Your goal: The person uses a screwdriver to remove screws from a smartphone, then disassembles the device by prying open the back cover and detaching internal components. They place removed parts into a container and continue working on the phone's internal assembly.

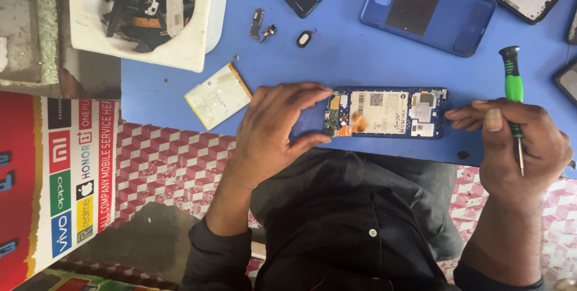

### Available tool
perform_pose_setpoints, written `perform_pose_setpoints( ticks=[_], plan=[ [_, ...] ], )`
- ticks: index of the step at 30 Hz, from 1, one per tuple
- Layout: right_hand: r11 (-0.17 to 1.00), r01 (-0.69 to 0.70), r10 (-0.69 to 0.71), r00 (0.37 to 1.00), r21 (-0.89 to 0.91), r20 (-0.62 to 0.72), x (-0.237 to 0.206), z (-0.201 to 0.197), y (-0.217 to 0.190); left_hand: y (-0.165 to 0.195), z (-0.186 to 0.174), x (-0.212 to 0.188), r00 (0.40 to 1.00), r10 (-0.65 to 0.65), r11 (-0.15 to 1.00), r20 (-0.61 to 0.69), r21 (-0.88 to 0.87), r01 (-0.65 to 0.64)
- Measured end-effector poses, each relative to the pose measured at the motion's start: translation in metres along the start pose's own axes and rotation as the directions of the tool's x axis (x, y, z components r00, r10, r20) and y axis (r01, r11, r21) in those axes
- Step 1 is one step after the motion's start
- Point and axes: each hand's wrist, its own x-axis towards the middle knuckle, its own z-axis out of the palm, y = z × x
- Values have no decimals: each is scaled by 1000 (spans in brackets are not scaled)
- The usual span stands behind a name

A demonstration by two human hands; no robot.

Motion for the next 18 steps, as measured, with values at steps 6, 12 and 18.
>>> perform_pose_setpoints(
  ticks=[6, 12, 18],
  plan=[
    [999, -26, 26, 1000, 24, -6, 4, 1, -1, 1, -1, 5, 1000, 6, 1000, 19, 15, -6],
    [999, -36, 36, 999, 2, 13, 8, 1, -1, 0, 2, 6, 1000, -6, 999, 30, 48, 4],
    [998, -44, 43, 999, 38, 23, 7, 0, 2, -1, 5, 6, 999, -11, 998, 41, 62, 9]
  ],
)
